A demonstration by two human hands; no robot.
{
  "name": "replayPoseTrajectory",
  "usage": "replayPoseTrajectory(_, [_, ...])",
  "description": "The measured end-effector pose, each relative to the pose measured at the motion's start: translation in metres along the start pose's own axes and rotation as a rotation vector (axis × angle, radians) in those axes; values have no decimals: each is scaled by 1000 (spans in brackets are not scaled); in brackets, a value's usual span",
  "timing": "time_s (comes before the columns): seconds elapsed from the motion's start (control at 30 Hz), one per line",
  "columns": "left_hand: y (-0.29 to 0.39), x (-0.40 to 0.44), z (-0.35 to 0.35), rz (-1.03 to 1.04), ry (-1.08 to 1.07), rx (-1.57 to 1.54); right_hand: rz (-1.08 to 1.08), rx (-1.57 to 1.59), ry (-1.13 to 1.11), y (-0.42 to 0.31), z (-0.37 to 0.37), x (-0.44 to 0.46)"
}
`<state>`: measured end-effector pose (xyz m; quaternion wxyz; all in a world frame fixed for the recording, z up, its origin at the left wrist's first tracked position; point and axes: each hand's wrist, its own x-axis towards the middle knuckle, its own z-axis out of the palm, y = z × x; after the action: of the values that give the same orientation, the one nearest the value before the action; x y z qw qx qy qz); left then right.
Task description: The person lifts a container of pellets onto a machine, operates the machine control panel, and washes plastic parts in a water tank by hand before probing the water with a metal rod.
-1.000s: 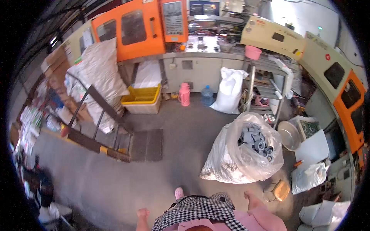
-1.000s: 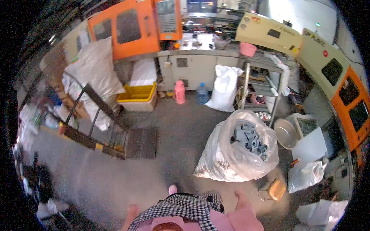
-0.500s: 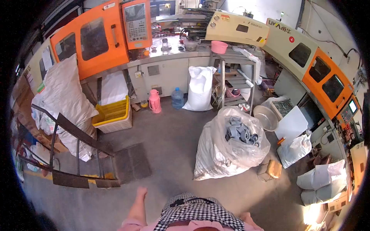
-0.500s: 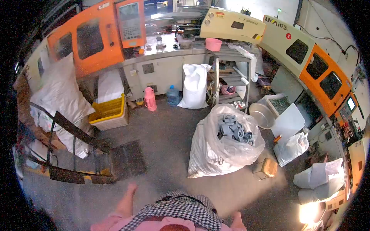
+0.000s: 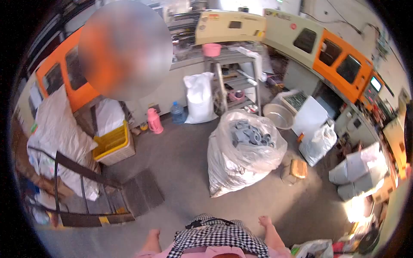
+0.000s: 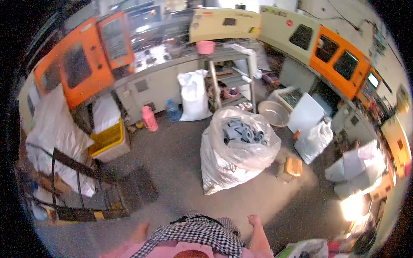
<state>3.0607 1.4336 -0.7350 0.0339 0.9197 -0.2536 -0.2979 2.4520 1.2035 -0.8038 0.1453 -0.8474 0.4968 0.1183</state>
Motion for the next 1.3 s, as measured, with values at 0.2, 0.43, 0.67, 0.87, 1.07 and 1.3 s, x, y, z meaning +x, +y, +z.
replayPoseTrajectory(0.2, [16,-1,7,177,-23,209,731,771,29,-16,-13,-59])
replayPoseTrajectory(0.43, [62,-8,32,477,-109,505,291,47,-457,-16,47,-156])
replayPoseTrajectory(0.67, [140,8,31,762,-185,837,782,532,-438,-31,86,-206])
replayPoseTrajectory(0.87, [241,43,29,1050,-170,1204,1206,636,-124,-74,127,-235])
replayPoseTrajectory(1.07, [344,73,42,1293,-39,1432,1682,1219,23,-154,75,-262])
replayPoseTrajectory(1.3, [392,107,94,1385,-145,1490,1892,1290,150,-227,78,-270])
